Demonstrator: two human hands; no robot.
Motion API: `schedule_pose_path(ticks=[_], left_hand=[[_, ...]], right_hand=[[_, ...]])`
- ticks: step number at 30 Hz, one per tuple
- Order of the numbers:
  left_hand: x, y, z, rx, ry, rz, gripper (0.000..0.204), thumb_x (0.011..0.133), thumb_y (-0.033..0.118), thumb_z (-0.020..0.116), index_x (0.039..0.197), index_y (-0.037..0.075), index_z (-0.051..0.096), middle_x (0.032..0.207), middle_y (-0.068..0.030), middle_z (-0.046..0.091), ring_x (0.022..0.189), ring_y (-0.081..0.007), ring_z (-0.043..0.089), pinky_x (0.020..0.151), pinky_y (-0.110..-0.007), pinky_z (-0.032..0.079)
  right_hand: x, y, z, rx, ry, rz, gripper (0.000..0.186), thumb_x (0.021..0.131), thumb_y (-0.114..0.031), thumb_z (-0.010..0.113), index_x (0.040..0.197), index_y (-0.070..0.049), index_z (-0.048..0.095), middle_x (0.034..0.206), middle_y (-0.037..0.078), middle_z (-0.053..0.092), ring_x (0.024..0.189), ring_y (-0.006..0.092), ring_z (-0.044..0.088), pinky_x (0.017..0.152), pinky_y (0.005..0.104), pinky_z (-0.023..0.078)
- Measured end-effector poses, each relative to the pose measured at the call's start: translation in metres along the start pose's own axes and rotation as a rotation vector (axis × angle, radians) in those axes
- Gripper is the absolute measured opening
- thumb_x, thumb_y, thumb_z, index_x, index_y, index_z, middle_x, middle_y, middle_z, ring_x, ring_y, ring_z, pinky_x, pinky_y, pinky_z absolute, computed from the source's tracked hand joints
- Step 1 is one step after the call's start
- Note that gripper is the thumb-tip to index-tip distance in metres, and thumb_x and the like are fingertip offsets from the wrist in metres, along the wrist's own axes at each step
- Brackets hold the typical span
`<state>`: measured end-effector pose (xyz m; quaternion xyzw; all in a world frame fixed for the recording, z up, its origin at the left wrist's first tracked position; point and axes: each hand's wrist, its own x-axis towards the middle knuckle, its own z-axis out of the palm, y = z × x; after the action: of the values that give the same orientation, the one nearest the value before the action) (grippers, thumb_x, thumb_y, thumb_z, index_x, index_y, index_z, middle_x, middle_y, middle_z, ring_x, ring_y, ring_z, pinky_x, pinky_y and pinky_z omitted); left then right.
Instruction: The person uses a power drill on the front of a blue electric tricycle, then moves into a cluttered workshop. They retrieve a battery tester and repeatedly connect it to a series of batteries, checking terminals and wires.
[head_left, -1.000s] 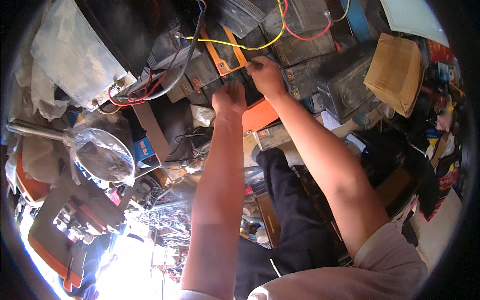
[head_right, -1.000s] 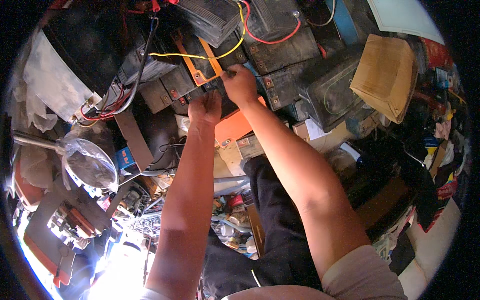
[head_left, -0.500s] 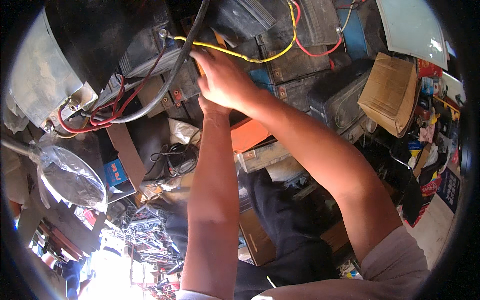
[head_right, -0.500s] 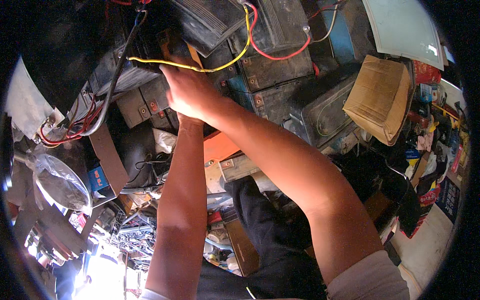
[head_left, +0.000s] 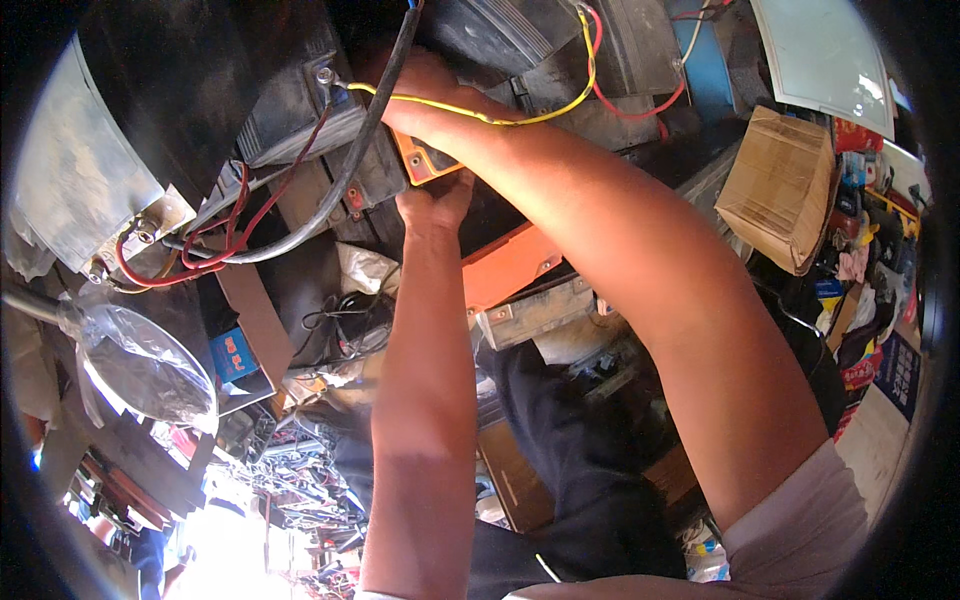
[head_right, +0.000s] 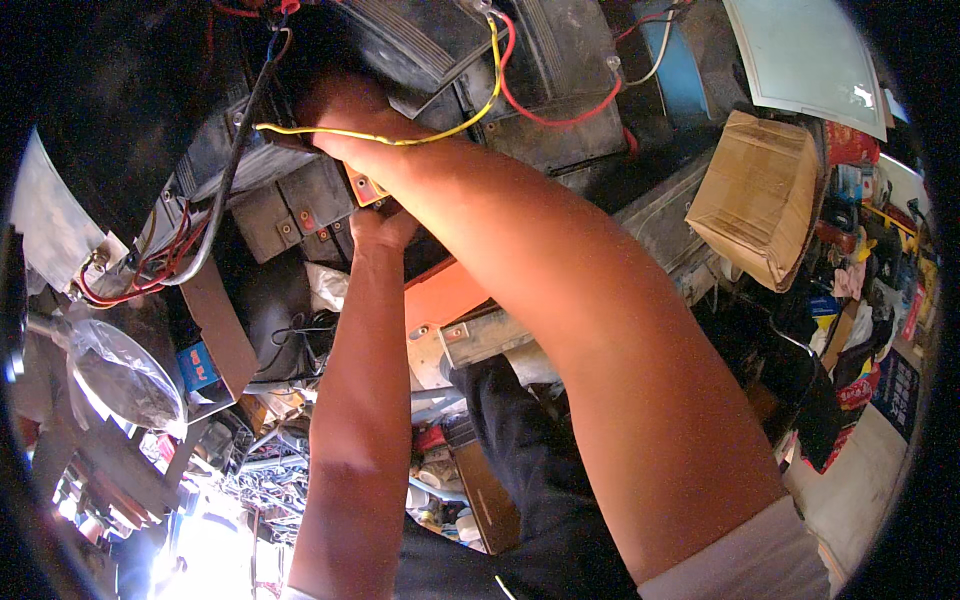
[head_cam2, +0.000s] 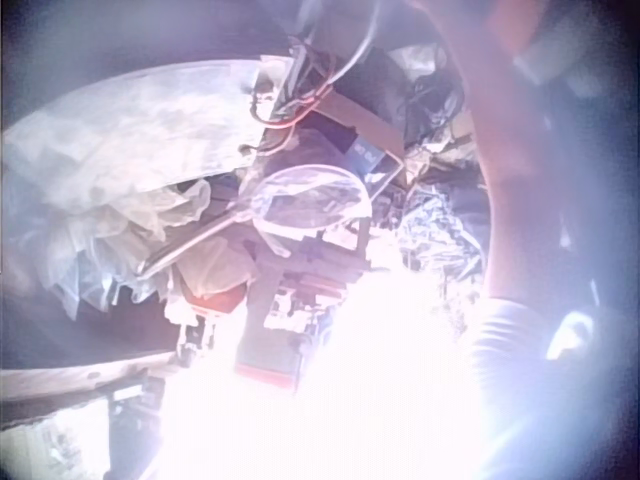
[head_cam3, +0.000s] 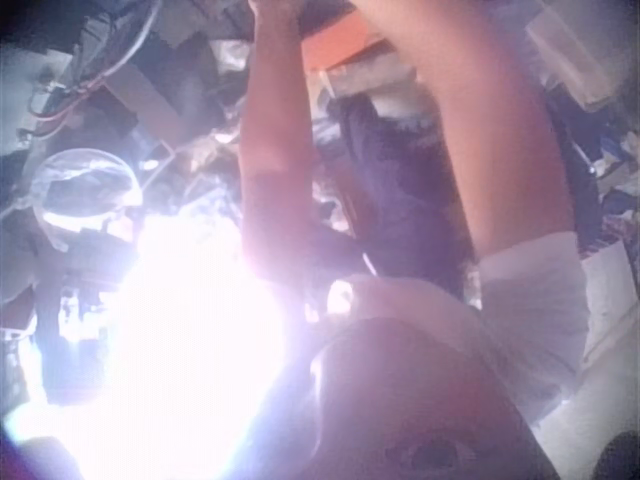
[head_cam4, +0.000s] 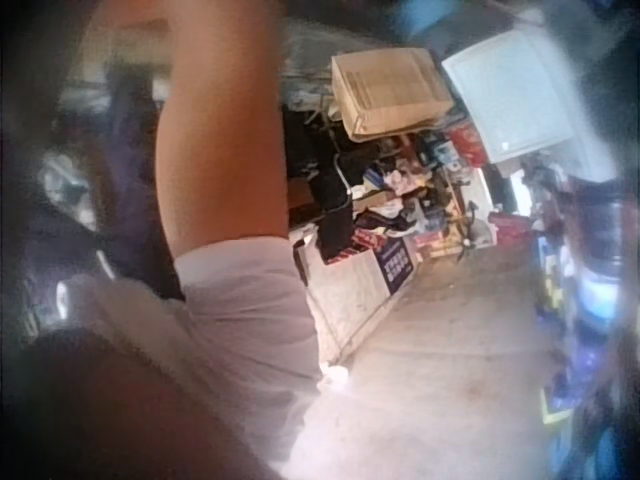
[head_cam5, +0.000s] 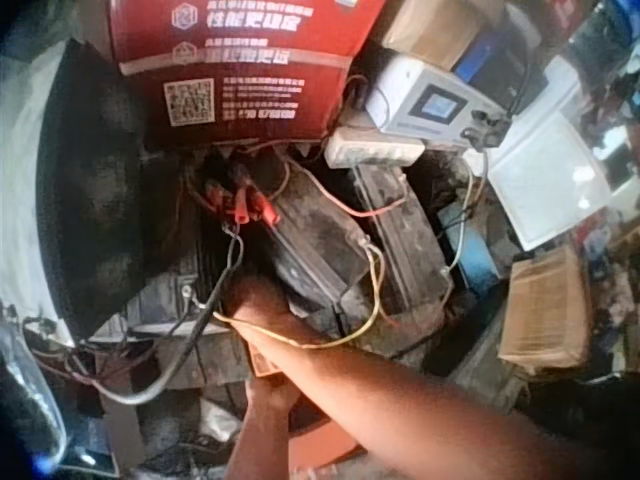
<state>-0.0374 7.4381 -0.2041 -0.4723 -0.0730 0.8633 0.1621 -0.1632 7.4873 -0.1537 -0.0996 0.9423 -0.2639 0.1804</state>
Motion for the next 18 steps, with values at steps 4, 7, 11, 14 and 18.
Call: schedule_pose_path(ticks=[4,7,11,14,18], left_hand=[[0.002,-0.004,0.004,-0.061,-0.038,0.025,0.047,0.098,0.041,0.036,0.13,0.012,0.054,0.134,-0.0103,0.054,0.124,-0.0302,0.051,0.102,-0.055,0.041],[0.003,-0.007,0.004,-0.04,-0.008,0.097,0.048,0.098,0.04,0.033,0.132,0.012,0.053,0.135,-0.0103,0.053,0.125,-0.0305,0.05,0.102,-0.055,0.041],[0.005,-0.004,-0.002,-0.058,0.05,0.12,0.048,0.098,0.039,0.031,0.132,0.012,0.053,0.134,-0.0108,0.054,0.123,-0.0315,0.051,0.102,-0.056,0.041],[0.006,-0.001,-0.008,-0.086,0.003,0.07,0.047,0.099,0.038,0.033,0.13,0.011,0.054,0.132,-0.0115,0.056,0.122,-0.0321,0.052,0.101,-0.055,0.043],[0.007,-0.002,-0.011,-0.086,-0.007,0.048,0.043,0.098,0.037,0.037,0.125,0.01,0.056,0.127,-0.0134,0.058,0.118,-0.0325,0.055,0.096,-0.053,0.048]], right_hand=[[0.014,0.014,0.008,0.185,-0.025,-0.215,0.029,0.086,-0.034,0.059,0.096,-0.01,0.071,0.096,0.014,0.068,0.092,0.0285,0.065,0.075,0.0395,0.05],[0.021,0.016,0.015,-0.041,0.145,-0.116,0.027,0.086,-0.033,0.059,0.092,-0.01,0.072,0.09,0.013,0.068,0.088,0.0259,0.065,0.073,0.0384,0.05],[0.018,0.007,0.009,-0.056,0.148,-0.077,0.025,0.085,-0.031,0.06,0.091,-0.01,0.072,0.088,0.013,0.068,0.087,0.0257,0.066,0.072,0.0383,0.05],[0.014,-0.002,-0.003,-0.031,0.139,-0.084,0.024,0.085,-0.029,0.061,0.092,-0.009,0.072,0.089,0.013,0.068,0.087,0.0263,0.066,0.073,0.0385,0.051],[0.013,-0.007,-0.012,0.006,0.122,-0.083,0.023,0.084,-0.027,0.062,0.093,-0.008,0.071,0.09,0.014,0.068,0.088,0.0271,0.066,0.073,0.0388,0.051]])
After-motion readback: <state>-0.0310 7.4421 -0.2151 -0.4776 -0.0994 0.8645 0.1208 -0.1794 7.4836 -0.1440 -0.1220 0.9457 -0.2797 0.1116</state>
